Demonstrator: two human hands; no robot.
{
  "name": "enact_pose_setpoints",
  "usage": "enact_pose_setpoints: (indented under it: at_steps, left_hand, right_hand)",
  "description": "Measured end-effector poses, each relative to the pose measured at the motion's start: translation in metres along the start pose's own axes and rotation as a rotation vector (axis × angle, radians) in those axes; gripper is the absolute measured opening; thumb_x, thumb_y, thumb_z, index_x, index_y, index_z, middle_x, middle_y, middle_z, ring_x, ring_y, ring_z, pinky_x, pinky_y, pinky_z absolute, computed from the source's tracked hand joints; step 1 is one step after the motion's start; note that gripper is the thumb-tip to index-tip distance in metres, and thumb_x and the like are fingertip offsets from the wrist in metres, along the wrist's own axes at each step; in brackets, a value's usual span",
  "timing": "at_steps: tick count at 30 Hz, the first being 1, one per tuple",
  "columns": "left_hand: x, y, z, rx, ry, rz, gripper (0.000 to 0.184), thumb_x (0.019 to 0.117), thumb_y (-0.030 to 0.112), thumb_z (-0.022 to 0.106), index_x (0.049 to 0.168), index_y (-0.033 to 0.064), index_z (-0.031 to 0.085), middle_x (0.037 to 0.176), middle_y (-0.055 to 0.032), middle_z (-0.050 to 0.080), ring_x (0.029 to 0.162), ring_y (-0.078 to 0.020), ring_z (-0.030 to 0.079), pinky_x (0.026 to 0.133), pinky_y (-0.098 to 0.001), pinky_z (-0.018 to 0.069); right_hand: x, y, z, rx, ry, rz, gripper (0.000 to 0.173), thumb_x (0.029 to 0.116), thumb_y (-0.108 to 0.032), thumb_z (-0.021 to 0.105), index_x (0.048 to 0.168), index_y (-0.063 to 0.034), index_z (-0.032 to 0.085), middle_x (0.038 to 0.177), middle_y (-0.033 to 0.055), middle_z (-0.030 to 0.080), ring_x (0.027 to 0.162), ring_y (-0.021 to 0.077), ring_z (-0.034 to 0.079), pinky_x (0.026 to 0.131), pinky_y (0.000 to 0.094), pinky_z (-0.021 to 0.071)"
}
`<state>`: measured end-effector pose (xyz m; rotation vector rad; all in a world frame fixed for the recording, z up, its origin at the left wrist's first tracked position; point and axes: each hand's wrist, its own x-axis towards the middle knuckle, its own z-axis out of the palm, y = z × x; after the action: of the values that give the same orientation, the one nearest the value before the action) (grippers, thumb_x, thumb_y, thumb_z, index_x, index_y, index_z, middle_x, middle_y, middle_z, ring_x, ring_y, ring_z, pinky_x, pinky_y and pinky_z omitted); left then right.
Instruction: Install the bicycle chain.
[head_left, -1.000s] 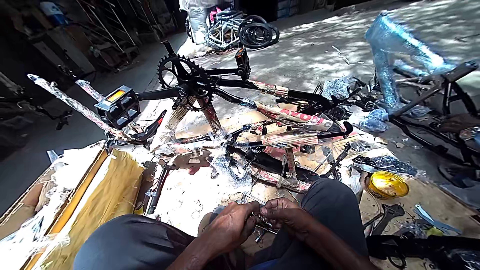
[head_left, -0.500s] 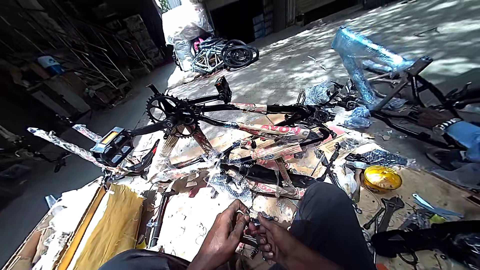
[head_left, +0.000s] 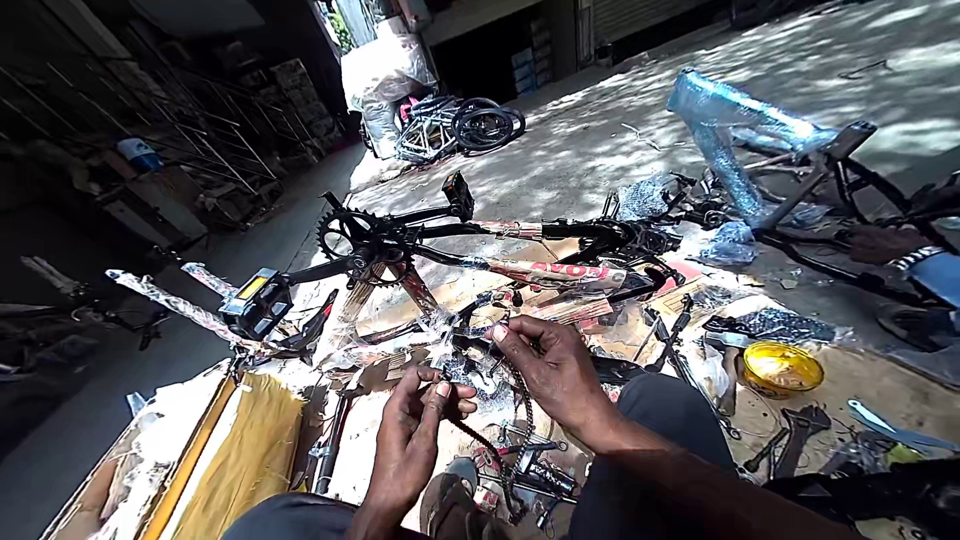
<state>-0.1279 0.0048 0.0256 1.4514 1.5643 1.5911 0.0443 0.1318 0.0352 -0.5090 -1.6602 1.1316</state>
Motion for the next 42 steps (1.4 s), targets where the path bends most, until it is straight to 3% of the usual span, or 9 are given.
enact_pose_setpoints:
  at_steps: [3, 6, 10, 15, 19, 23, 30, 35, 42]
  left_hand:
    - [0.0, 0.026, -0.017, -0.023, 0.084, 0.124, 0.018, 0.1075, 0.015, 0.047, 0.117, 0.0083, 0.06, 0.098, -0.0151, 0.074, 0.063, -0.0185, 0.067, 0.058, -0.0278, 0.0564]
    - [0.005, 0.063, -0.039, 0.036, 0.192, 0.233, 0.017, 0.1058, 0.014, 0.052, 0.119, 0.0113, 0.063, 0.104, -0.006, 0.073, 0.062, -0.0077, 0.062, 0.052, -0.0187, 0.0505]
    - [0.014, 0.099, -0.061, 0.339, 0.255, 0.234, 0.017, 0.1012, 0.013, 0.059, 0.113, 0.0099, 0.07, 0.096, -0.0024, 0.073, 0.059, -0.0101, 0.058, 0.048, -0.0211, 0.0467]
    - [0.048, 0.105, -0.06, 0.808, 0.088, 0.215, 0.014, 0.1009, 0.023, 0.061, 0.105, 0.0191, 0.074, 0.078, 0.0085, 0.071, 0.059, -0.0061, 0.063, 0.053, -0.0285, 0.0552]
    - [0.097, 0.102, -0.028, 1.054, -0.144, 0.136, 0.014, 0.1007, 0.023, 0.063, 0.102, 0.017, 0.076, 0.079, 0.0015, 0.071, 0.07, -0.0147, 0.067, 0.069, -0.0441, 0.0574]
    - [0.174, 0.112, 0.011, 1.227, -0.254, 0.14, 0.019, 0.1016, 0.021, 0.06, 0.096, 0.0137, 0.076, 0.082, -0.0072, 0.071, 0.081, -0.0263, 0.07, 0.075, -0.0524, 0.0566]
    - [0.297, 0.062, 0.064, 1.648, -0.78, -0.238, 0.02, 0.0906, 0.016, 0.07, 0.086, -0.0037, 0.069, 0.097, -0.0236, 0.068, 0.096, -0.0414, 0.067, 0.08, -0.0648, 0.0523]
    - [0.313, 0.048, 0.076, 1.744, -0.942, -0.417, 0.024, 0.094, 0.019, 0.064, 0.084, -0.0024, 0.068, 0.088, -0.0201, 0.066, 0.084, -0.0365, 0.064, 0.072, -0.0616, 0.0485]
    - [0.312, 0.046, 0.076, 1.707, -0.87, -0.471, 0.025, 0.0967, 0.021, 0.059, 0.083, 0.0006, 0.065, 0.08, -0.0155, 0.062, 0.075, -0.0297, 0.059, 0.067, -0.0541, 0.0456]
  right_hand:
    - [0.024, -0.03, -0.014, -0.07, 0.056, -0.183, 0.022, 0.104, -0.028, 0.061, 0.096, -0.0115, 0.073, 0.059, -0.0034, 0.052, 0.044, 0.0075, 0.039, 0.04, 0.0242, 0.0336]
    - [0.051, -0.042, -0.026, -0.149, 0.149, -0.371, 0.019, 0.1021, -0.022, 0.062, 0.097, -0.0069, 0.073, 0.06, -0.0066, 0.051, 0.047, 0.0028, 0.038, 0.044, 0.0225, 0.0339]
    - [0.043, -0.027, -0.026, -0.247, 0.124, -0.331, 0.025, 0.1047, -0.034, 0.059, 0.096, -0.0128, 0.07, 0.059, -0.004, 0.05, 0.043, 0.0077, 0.038, 0.039, 0.0256, 0.0325]
    - [0.026, 0.042, -0.005, -0.345, 0.137, -0.153, 0.033, 0.1028, -0.047, 0.055, 0.094, -0.0217, 0.073, 0.058, -0.0077, 0.05, 0.045, 0.0092, 0.043, 0.043, 0.0331, 0.0401]
    - [0.024, 0.086, 0.013, -0.37, 0.131, -0.019, 0.035, 0.1017, -0.048, 0.053, 0.096, -0.0217, 0.076, 0.062, -0.0076, 0.058, 0.052, 0.0088, 0.052, 0.052, 0.0368, 0.0473]
    - [0.046, 0.103, 0.028, -0.358, 0.093, 0.125, 0.033, 0.1031, -0.042, 0.055, 0.105, -0.0176, 0.078, 0.084, -0.0004, 0.073, 0.078, 0.0155, 0.069, 0.076, 0.0465, 0.0571]
    - [0.111, 0.11, 0.049, -0.576, 0.017, 0.35, 0.042, 0.1054, -0.045, 0.05, 0.108, -0.0115, 0.075, 0.098, 0.0133, 0.074, 0.099, 0.0329, 0.071, 0.088, 0.0555, 0.054]
    - [0.115, 0.139, 0.049, -0.594, -0.013, 0.339, 0.046, 0.1059, -0.052, 0.046, 0.117, -0.0173, 0.074, 0.104, 0.0131, 0.075, 0.1, 0.0353, 0.071, 0.086, 0.0615, 0.0533]
    - [0.112, 0.144, 0.05, -0.562, 0.018, 0.195, 0.037, 0.1053, -0.048, 0.051, 0.114, -0.0211, 0.075, 0.097, 0.0096, 0.075, 0.091, 0.032, 0.072, 0.077, 0.0586, 0.0547]
